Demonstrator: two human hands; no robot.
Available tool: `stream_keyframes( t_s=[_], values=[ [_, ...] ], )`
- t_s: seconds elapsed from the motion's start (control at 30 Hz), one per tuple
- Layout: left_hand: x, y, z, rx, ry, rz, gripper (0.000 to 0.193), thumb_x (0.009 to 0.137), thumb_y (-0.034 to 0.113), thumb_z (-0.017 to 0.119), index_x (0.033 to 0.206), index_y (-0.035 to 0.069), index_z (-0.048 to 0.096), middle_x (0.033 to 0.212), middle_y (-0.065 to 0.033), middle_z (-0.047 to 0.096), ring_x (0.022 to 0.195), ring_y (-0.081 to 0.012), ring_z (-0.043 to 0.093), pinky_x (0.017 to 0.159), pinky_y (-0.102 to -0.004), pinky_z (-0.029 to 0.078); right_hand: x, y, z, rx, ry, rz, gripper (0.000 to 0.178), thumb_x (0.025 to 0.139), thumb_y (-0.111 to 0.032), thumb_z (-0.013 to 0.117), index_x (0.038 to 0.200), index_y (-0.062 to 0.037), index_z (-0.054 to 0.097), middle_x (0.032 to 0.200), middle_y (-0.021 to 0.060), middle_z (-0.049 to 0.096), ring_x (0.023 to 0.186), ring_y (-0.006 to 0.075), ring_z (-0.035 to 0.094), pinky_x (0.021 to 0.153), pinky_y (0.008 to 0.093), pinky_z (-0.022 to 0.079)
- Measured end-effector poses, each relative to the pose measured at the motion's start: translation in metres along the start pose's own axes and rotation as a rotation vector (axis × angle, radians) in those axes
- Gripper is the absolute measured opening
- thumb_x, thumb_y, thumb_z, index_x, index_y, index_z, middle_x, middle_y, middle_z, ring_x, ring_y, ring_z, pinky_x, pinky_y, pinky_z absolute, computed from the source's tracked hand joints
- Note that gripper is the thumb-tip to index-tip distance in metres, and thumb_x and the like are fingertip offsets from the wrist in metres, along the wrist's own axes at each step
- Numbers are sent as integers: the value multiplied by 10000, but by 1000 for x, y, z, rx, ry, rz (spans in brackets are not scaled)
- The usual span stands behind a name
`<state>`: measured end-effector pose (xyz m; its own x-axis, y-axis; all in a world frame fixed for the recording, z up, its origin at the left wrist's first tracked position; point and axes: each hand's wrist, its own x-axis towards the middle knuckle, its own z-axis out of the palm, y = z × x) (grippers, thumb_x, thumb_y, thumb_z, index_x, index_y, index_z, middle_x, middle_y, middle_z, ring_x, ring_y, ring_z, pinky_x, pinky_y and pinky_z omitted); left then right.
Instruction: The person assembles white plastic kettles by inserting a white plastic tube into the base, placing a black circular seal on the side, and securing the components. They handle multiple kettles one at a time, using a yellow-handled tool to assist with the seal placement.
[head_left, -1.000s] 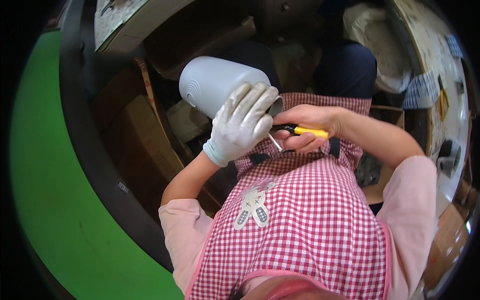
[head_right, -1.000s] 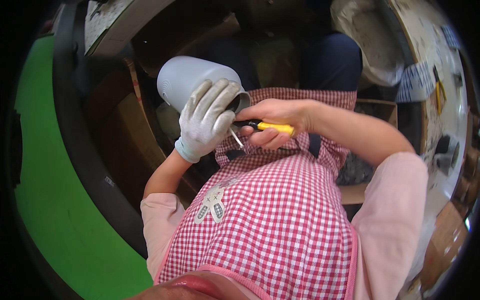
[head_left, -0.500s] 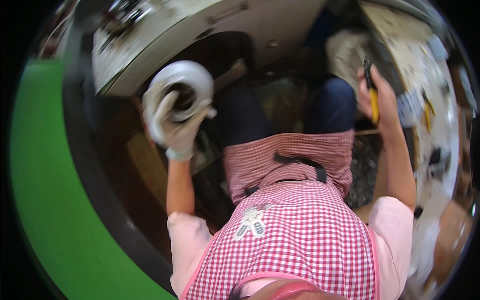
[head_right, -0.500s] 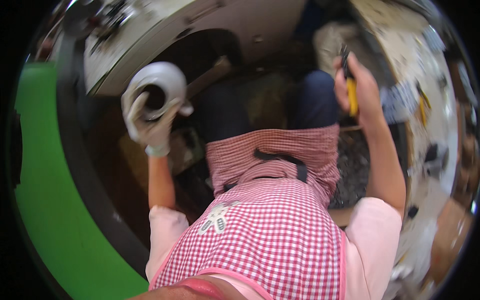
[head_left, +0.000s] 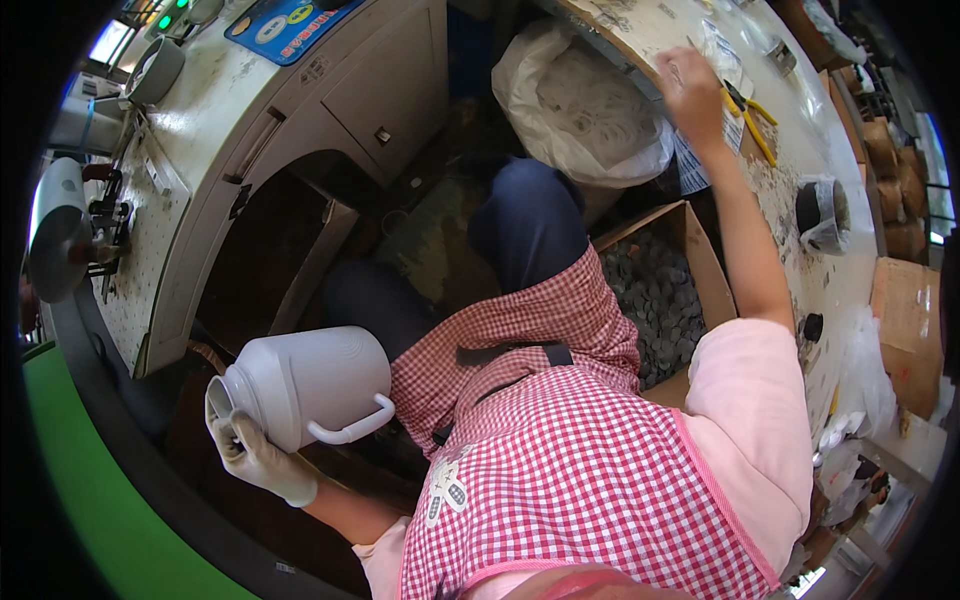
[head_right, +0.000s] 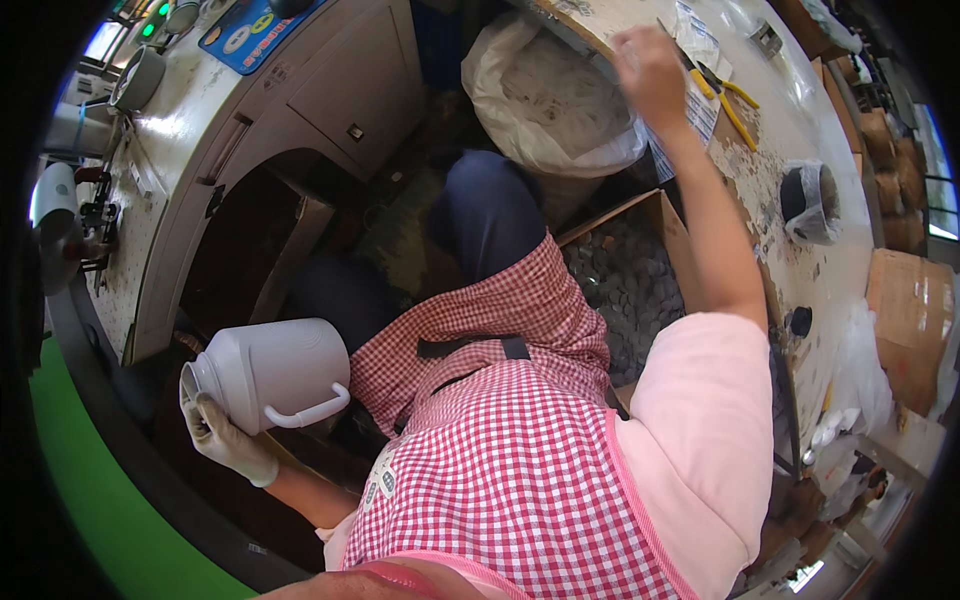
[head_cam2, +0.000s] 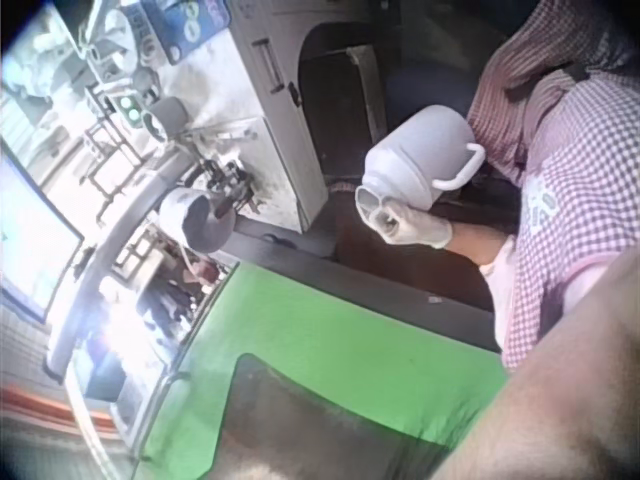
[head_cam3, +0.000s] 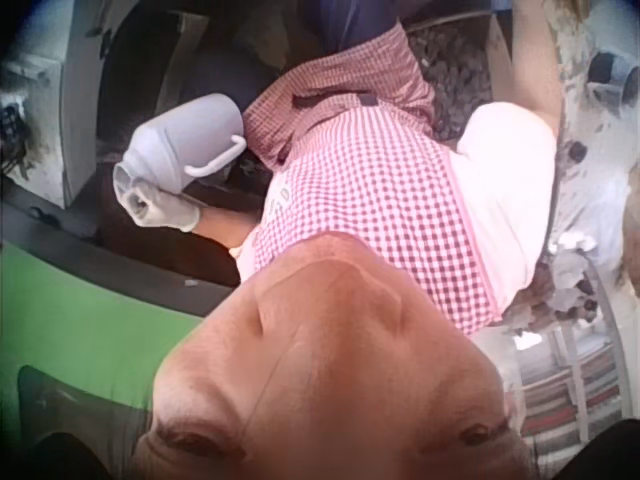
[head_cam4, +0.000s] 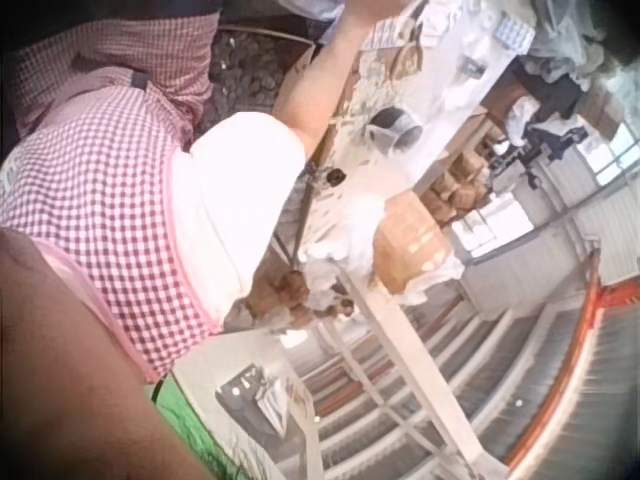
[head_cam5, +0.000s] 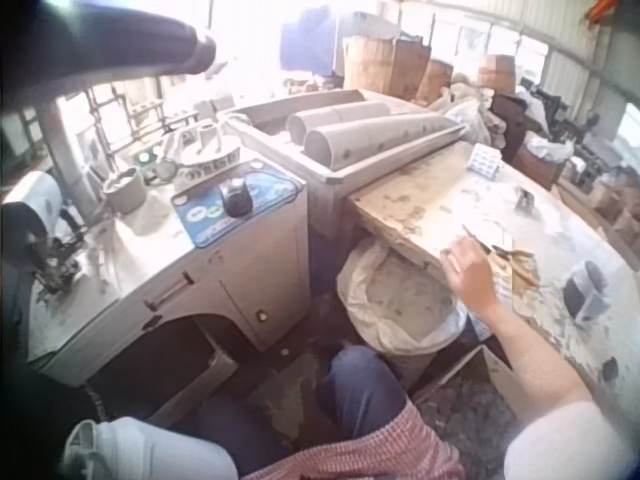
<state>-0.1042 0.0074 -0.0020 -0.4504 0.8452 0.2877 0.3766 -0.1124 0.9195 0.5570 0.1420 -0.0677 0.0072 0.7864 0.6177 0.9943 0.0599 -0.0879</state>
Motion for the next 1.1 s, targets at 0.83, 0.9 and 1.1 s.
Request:
stream_keyframes(
  t_s=[0.83, 0.9, 1.1],
  values=[
    [-54, 38, 33, 297, -271, 485, 1203, 647, 382, 997, 1581, -31, 360, 1356, -204, 630, 1216, -327, 639, 1033, -452, 506, -62, -193, -31, 1096, -584, 735, 263, 1049, -149, 645, 1226, 39, 699, 1085, 106, 747, 883, 134, 706, 732, 248, 552],
    [-54, 36, 40, 257, -296, 574, 1217, 632, 377, 1003, 1588, -18, 361, 1325, -160, 663, 1188, -314, 654, 1000, -448, 507, -51, -231, -52, 732, -586, 475, 168, 997, -124, 709, 1090, 13, 738, 1005, 103, 738, 848, 145, 693, 709, 277, 531],
    [-60, 37, 50, 235, -307, 659, 1195, 633, 355, 987, 1585, -22, 369, 1312, -120, 691, 1200, -321, 656, 1036, -473, 477, -29, -326, -114, 1327, -454, -204, 320, 920, -198, 812, 1202, -68, 734, 1198, 134, 694, 1071, 244, 702, 868, 365, 590]
  ],
)
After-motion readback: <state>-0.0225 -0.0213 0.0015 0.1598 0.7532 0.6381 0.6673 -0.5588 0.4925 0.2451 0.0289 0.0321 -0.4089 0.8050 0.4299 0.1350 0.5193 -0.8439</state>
